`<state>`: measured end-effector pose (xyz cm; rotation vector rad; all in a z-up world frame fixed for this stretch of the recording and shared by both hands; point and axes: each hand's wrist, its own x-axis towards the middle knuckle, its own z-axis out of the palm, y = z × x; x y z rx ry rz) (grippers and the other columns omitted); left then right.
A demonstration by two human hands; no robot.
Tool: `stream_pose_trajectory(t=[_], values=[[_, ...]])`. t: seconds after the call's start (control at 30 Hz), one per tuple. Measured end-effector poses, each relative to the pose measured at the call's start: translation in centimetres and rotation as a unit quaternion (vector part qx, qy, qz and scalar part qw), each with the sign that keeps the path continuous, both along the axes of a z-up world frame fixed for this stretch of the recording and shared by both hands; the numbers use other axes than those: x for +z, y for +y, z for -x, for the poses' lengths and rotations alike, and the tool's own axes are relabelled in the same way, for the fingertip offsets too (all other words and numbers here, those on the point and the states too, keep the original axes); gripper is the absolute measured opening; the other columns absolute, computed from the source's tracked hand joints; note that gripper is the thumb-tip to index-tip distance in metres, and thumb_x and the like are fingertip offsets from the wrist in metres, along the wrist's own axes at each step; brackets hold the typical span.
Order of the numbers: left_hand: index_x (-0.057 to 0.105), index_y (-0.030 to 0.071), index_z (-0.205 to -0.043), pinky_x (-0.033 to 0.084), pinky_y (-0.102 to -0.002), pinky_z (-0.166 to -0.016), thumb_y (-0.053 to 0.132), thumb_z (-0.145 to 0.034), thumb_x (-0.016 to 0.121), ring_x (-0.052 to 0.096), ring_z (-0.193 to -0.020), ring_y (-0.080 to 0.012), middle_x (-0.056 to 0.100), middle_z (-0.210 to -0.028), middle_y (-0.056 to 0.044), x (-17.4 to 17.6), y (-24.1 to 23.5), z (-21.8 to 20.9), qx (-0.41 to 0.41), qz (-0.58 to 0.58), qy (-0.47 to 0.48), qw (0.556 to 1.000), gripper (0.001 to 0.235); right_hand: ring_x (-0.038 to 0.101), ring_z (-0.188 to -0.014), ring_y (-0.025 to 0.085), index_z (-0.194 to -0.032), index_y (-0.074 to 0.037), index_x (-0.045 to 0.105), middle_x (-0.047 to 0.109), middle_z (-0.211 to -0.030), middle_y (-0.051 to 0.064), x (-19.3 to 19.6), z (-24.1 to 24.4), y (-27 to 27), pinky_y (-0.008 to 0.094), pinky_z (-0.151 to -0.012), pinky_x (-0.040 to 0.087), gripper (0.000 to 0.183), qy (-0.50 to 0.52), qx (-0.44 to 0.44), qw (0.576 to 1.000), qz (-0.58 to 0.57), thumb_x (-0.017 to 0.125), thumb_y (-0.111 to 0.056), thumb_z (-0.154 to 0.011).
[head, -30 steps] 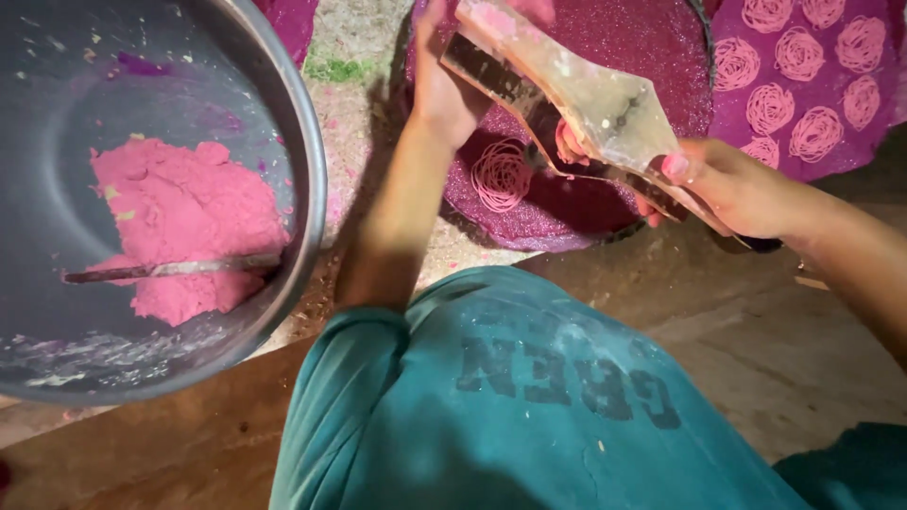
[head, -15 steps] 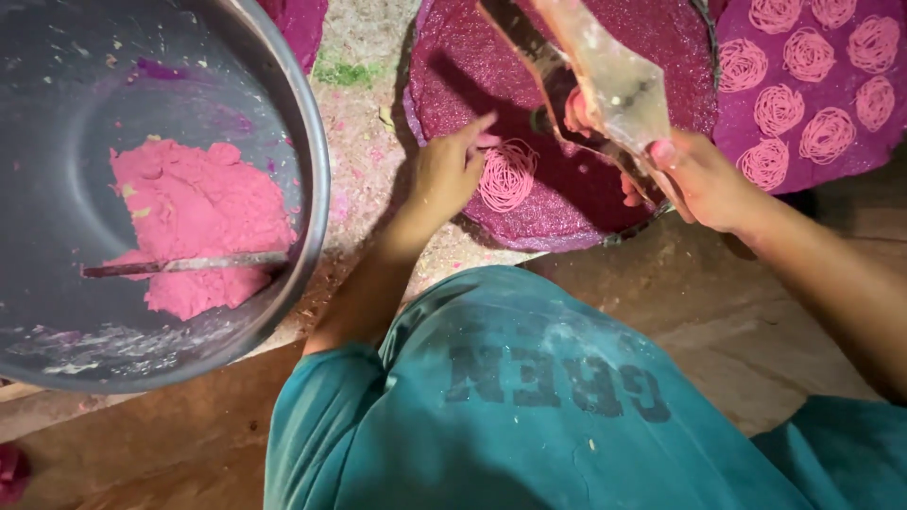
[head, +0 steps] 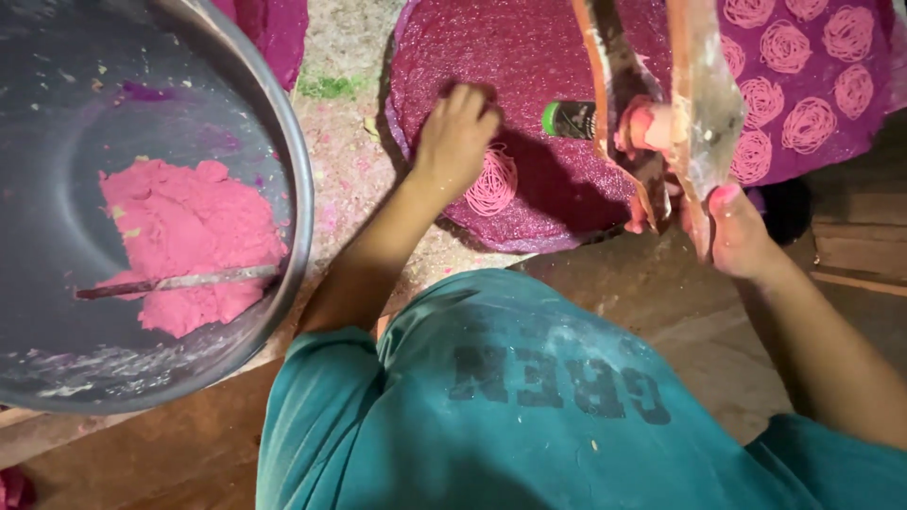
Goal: The person uses a manual dough press to extrude pink dough into spiral shapes on a purple tray. They repeatedly load the press with dough from a metal bowl, press it out, and arrange the spirals on the tray.
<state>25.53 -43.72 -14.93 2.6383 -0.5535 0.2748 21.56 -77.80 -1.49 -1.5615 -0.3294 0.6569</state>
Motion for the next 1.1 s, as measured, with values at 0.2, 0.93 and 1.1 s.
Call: stream_pose_trajectory(t=[0.2, 0.93, 1.1], values=[[0.077, 0.014, -0.108, 0.036, -0.05, -0.112, 0.0, -0.088, 0.062, 0.051, -0.131, -0.0326, 0.061, -0.13, -0.011, 0.8, 0.3, 1.6, 0.015, 0.067, -0.018, 0.997, 0.029, 0.061, -0.098, 0.028, -0.149, -0.002, 0.038, 0.059, -0.11, 0.018, 0.2, 1.3, -0.3, 0.045, -0.091, 0.051, 0.102, 0.008, -0.015, 1.0, -0.001, 0.037, -0.085, -0.092], [0.055, 0.004, -0.144, 0.036, -0.043, -0.122, 0.061, -0.102, 0.047, 0.054, -0.138, -0.0258, 0.062, -0.138, -0.01, 6.3, 2.8, -3.3, -0.317, 0.848, 0.191, 0.381, 0.071, 0.069, -0.094, 0.026, -0.132, 0.001, 0.055, 0.07, -0.104, 0.017, -1.3, -6.0, 3.7, 0.043, -0.086, 0.056, 0.078, 0.224, 0.137, 0.959, 0.107, 0.033, -0.066, -0.099], [0.058, 0.009, -0.116, 0.041, -0.039, -0.112, 0.063, -0.108, 0.041, 0.057, -0.106, -0.019, 0.058, -0.104, -0.003, 7.1, 3.8, -5.3, -0.306, 0.896, 0.12, 0.3, 0.057, 0.071, -0.082, 0.025, -0.113, 0.001, 0.066, 0.074, -0.089, 0.015, 0.8, -10.7, 8.3, 0.04, -0.077, 0.056, 0.077, 0.099, 0.203, 0.939, 0.259, 0.028, -0.065, -0.101]])
